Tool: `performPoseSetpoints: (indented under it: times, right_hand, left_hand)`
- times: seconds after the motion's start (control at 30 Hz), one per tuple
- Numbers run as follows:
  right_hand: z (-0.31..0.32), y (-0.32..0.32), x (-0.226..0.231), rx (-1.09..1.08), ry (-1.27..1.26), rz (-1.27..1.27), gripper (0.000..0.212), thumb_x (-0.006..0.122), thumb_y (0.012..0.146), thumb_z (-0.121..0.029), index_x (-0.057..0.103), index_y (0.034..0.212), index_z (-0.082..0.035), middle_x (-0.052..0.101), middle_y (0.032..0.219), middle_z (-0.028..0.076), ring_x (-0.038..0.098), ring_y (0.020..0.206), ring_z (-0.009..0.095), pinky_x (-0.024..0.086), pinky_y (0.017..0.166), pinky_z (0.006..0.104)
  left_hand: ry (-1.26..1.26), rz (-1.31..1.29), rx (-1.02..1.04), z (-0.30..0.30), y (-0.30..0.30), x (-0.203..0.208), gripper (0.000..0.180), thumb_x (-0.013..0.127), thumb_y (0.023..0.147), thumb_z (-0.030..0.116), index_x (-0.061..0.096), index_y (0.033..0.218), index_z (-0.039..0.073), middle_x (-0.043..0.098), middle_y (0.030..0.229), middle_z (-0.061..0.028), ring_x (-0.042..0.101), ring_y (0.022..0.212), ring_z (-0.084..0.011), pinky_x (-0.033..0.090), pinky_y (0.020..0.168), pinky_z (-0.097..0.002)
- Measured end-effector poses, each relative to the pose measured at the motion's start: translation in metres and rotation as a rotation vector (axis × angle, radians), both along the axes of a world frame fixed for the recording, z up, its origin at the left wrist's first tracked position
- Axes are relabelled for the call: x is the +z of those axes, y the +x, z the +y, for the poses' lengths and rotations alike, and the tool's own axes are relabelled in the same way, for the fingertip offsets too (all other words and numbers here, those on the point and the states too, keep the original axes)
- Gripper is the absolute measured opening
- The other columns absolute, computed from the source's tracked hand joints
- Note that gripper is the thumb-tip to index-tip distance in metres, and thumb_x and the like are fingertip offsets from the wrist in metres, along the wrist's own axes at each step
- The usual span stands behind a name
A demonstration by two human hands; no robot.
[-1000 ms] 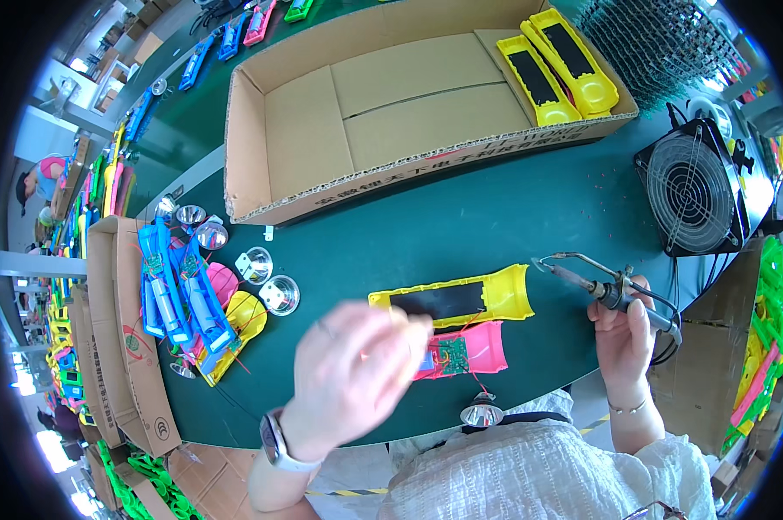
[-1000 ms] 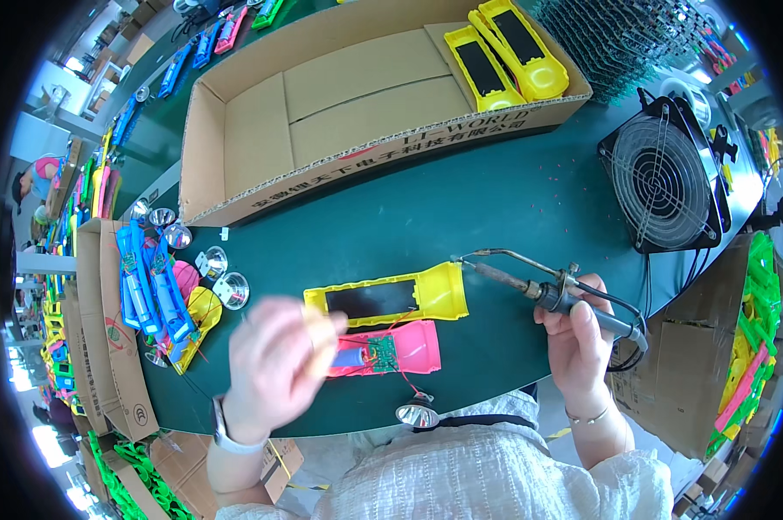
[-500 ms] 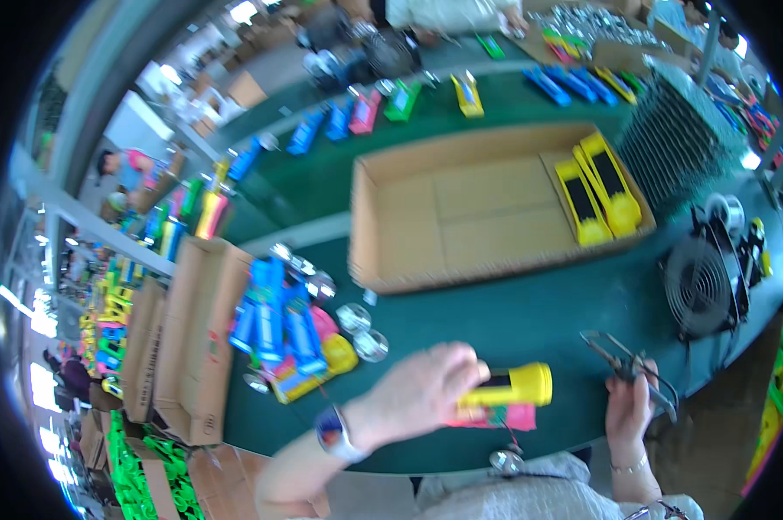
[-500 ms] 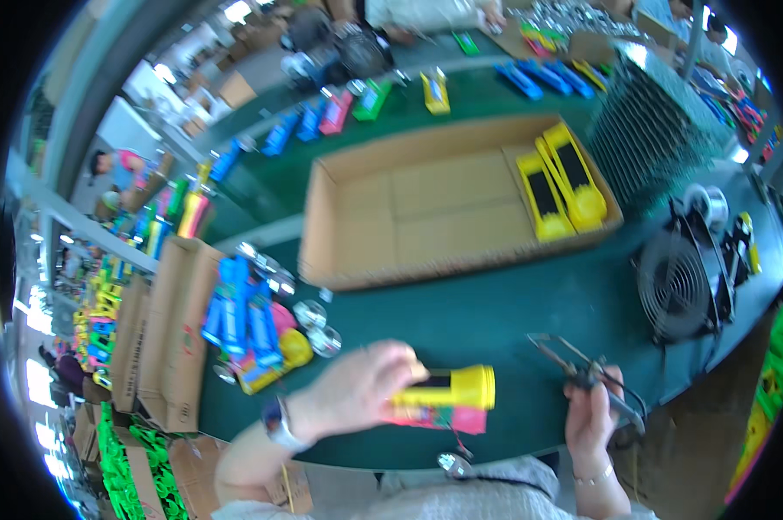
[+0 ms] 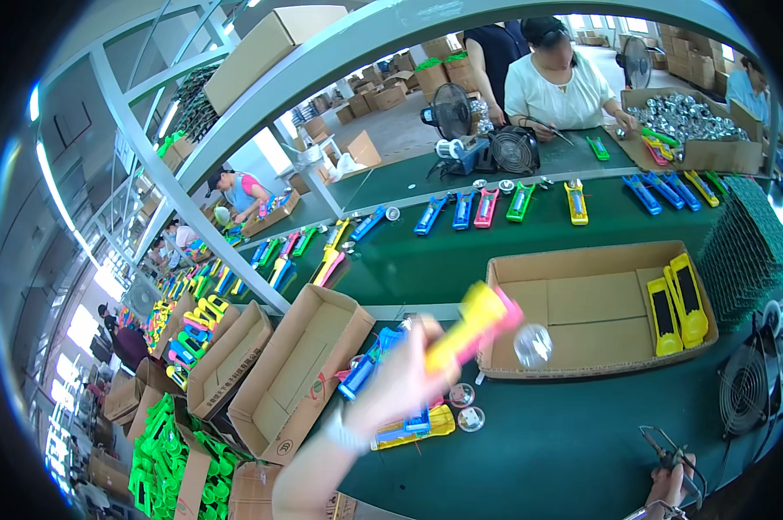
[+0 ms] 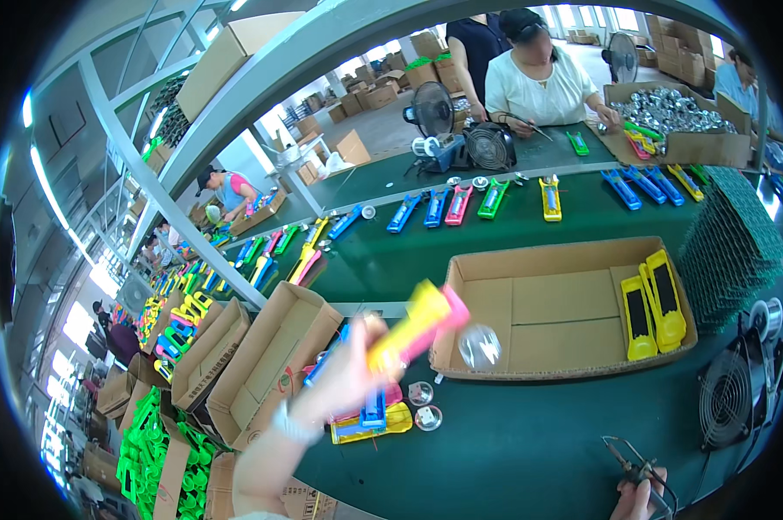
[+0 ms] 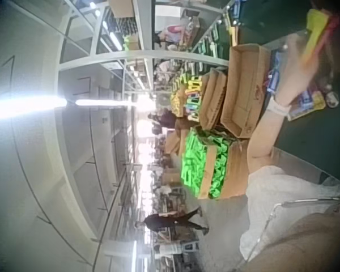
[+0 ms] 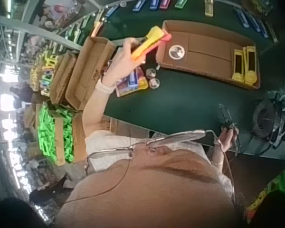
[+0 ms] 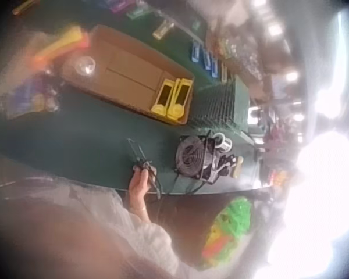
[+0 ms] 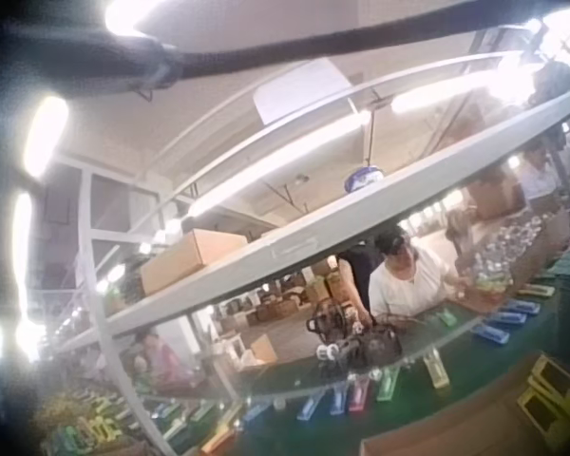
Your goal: The person solders electronic components inside flashlight casings using a soldering iron, fits the plastic housing pieces together by hand, and places the assembled flashlights onto the assembly line.
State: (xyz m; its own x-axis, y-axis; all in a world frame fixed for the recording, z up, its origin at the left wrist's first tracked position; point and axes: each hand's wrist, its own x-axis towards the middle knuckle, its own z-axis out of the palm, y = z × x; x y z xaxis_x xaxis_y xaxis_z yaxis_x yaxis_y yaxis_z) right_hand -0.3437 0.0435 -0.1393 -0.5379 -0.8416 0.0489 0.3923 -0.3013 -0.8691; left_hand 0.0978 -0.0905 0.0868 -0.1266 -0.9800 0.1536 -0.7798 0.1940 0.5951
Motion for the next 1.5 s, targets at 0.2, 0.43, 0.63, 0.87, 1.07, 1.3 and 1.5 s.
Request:
performPoseSetpoints:
  times: [0.2, 0.43, 0.63, 0.87, 1.07, 1.3, 1.5]
  right_hand:
    - [0.015, 0.032, 0.047, 0.101, 0.04, -0.044, 0.024, 0.054, 0.087, -0.014, 0.049, 0.109, -0.008, 0.056, 0.098, 0.006, 0.054, 0.081, 0.015, 0.047, 0.07, 0.026]
    - [0.009, 0.036, 0.055, 0.007, 0.035, -0.066, 0.029, 0.059, 0.083, -0.017, 0.046, 0.107, -0.008, 0.054, 0.092, 0.004, 0.055, 0.078, 0.016, 0.048, 0.066, 0.029]
    - [0.005, 0.05, 0.074, -0.035, 0.049, -0.111, 0.037, 0.067, 0.078, -0.027, 0.041, 0.094, -0.008, 0.052, 0.081, 0.004, 0.059, 0.073, 0.019, 0.051, 0.063, 0.0346]
    - [0.003, 0.049, 0.084, 0.006, -0.035, -0.195, 0.031, 0.066, 0.08, -0.022, 0.043, 0.093, -0.006, 0.057, 0.08, 0.008, 0.059, 0.072, 0.018, 0.05, 0.068, 0.0353]
    - [0.004, 0.054, 0.088, 0.058, -0.13, -0.32, 0.025, 0.063, 0.082, -0.017, 0.045, 0.095, -0.005, 0.058, 0.082, 0.009, 0.059, 0.076, 0.017, 0.049, 0.071, 0.0354]
    - [-0.001, 0.052, 0.087, 0.085, -0.137, -0.377, 0.023, 0.062, 0.083, -0.016, 0.046, 0.095, -0.005, 0.058, 0.082, 0.008, 0.059, 0.076, 0.017, 0.048, 0.072, 0.0345]
    - [0.002, 0.05, 0.085, 0.078, -0.152, -0.376, 0.024, 0.063, 0.083, -0.017, 0.046, 0.095, -0.005, 0.058, 0.083, 0.008, 0.058, 0.076, 0.016, 0.048, 0.072, 0.0341]
  left_hand:
    - [-0.145, -0.28, 0.531, -0.171, 0.164, -0.03, 0.054, 0.065, 0.066, 0.024, 0.036, 0.106, 0.001, 0.06, 0.088, -0.0259, 0.059, 0.086, -0.0404, 0.047, 0.075, -0.0439]
    - [0.446, -0.645, 0.881, -0.228, 0.15, -0.08, 0.081, 0.075, 0.062, 0.031, 0.038, 0.128, 0.0, 0.047, 0.126, -0.0198, 0.048, 0.116, -0.0324, 0.039, 0.097, -0.0408]
    - [-0.282, -0.651, 0.283, -0.27, 0.063, -0.03, 0.019, 0.06, 0.075, 0.021, 0.058, 0.084, 0.004, 0.058, 0.086, -0.0175, 0.056, 0.085, -0.0335, 0.047, 0.074, -0.043]
    - [-0.618, -0.499, -1.118, -0.209, -0.246, -0.01, 0.063, 0.062, 0.062, 0.004, 0.043, 0.123, 0.008, 0.042, 0.129, -0.0122, 0.039, 0.121, -0.0296, 0.032, 0.102, -0.0381]
    - [-0.63, -0.581, -1.175, -0.183, -0.28, -0.031, 0.067, 0.069, 0.059, 0.007, 0.042, 0.12, 0.009, 0.044, 0.123, -0.0126, 0.045, 0.115, -0.0286, 0.038, 0.094, -0.0361]
    - [-0.494, -0.658, -1.034, -0.187, -0.258, -0.019, 0.068, 0.076, 0.057, 0.019, 0.043, 0.116, 0.009, 0.052, 0.101, -0.0104, 0.052, 0.096, -0.0274, 0.041, 0.084, -0.0379]
    - [-0.336, -0.555, -1.165, -0.196, -0.266, -0.026, 0.074, 0.074, 0.058, 0.022, 0.04, 0.122, 0.007, 0.052, 0.113, -0.0155, 0.05, 0.105, -0.0307, 0.04, 0.088, -0.0376]
